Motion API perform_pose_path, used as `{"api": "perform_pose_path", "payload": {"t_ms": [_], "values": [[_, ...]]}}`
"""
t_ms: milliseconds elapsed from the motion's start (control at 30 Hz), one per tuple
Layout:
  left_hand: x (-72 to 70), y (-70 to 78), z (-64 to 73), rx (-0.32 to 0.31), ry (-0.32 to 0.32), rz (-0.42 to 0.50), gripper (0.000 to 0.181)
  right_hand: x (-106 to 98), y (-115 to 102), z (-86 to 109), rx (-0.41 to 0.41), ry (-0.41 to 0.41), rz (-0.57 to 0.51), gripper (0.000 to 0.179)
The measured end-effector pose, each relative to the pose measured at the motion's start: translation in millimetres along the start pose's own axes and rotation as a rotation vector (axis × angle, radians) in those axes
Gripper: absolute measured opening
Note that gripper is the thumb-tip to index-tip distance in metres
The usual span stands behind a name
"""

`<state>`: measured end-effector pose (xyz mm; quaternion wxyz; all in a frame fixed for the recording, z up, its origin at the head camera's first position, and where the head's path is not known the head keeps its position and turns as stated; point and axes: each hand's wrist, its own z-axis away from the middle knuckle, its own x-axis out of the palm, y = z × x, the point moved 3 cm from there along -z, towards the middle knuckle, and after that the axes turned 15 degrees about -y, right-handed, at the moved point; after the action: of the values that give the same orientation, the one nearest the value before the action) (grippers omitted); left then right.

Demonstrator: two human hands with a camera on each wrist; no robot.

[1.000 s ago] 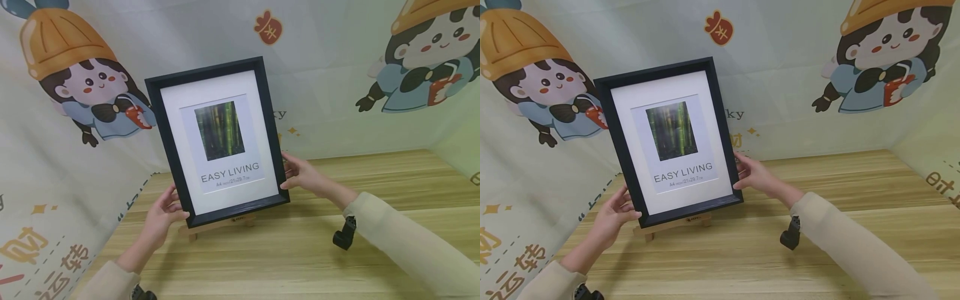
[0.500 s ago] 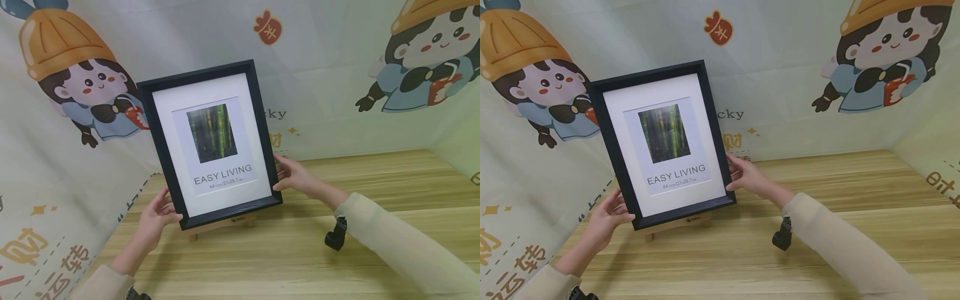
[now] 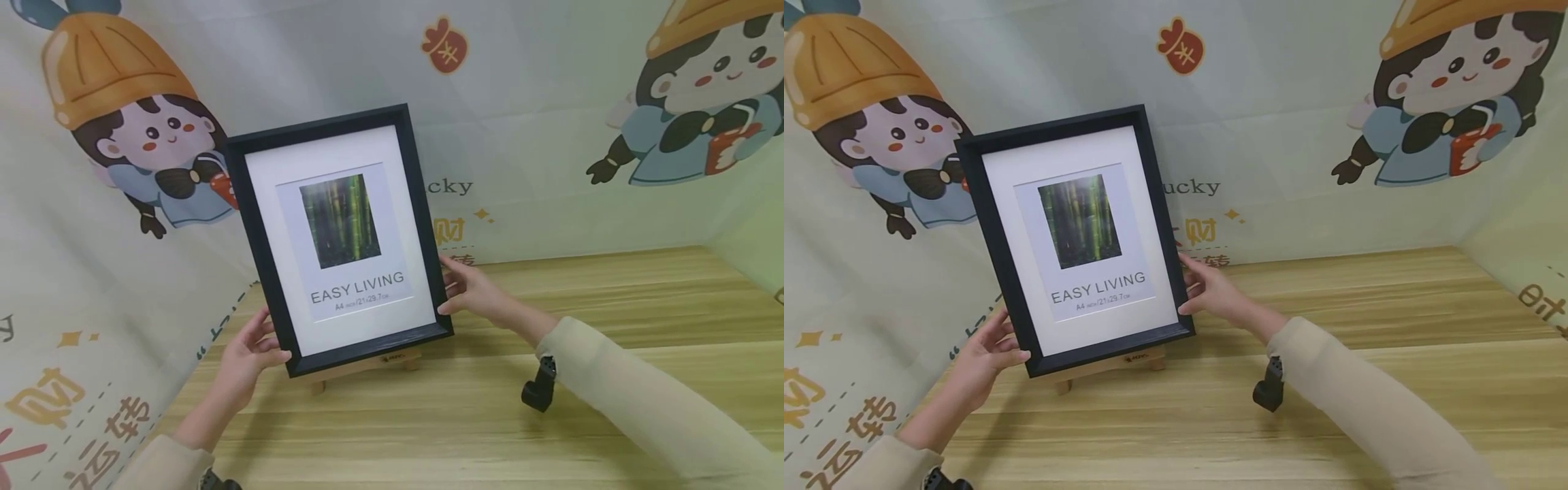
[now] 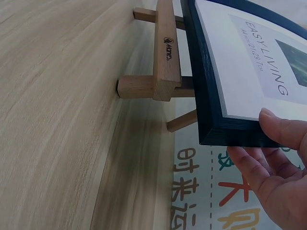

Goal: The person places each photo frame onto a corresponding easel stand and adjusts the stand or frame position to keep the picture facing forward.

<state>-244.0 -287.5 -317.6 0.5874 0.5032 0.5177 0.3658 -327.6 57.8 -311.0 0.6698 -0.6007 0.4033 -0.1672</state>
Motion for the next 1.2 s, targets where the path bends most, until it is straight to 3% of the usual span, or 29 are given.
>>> {"api": "perform_pose_path", "payload": {"t_ms": [633,1200], "values": [[-11.2,-8.3,0.9,-0.045,0.001,-0.038,0.087,11.9,2.8,-10.7,0.013,0.029,-0.014,0.092],[-13.0,-13.6,-5.0,-0.039,-0.015,-0.053,0.085,13.9,7.9,-14.3,0.056,0.043,-0.018,0.093]]}}
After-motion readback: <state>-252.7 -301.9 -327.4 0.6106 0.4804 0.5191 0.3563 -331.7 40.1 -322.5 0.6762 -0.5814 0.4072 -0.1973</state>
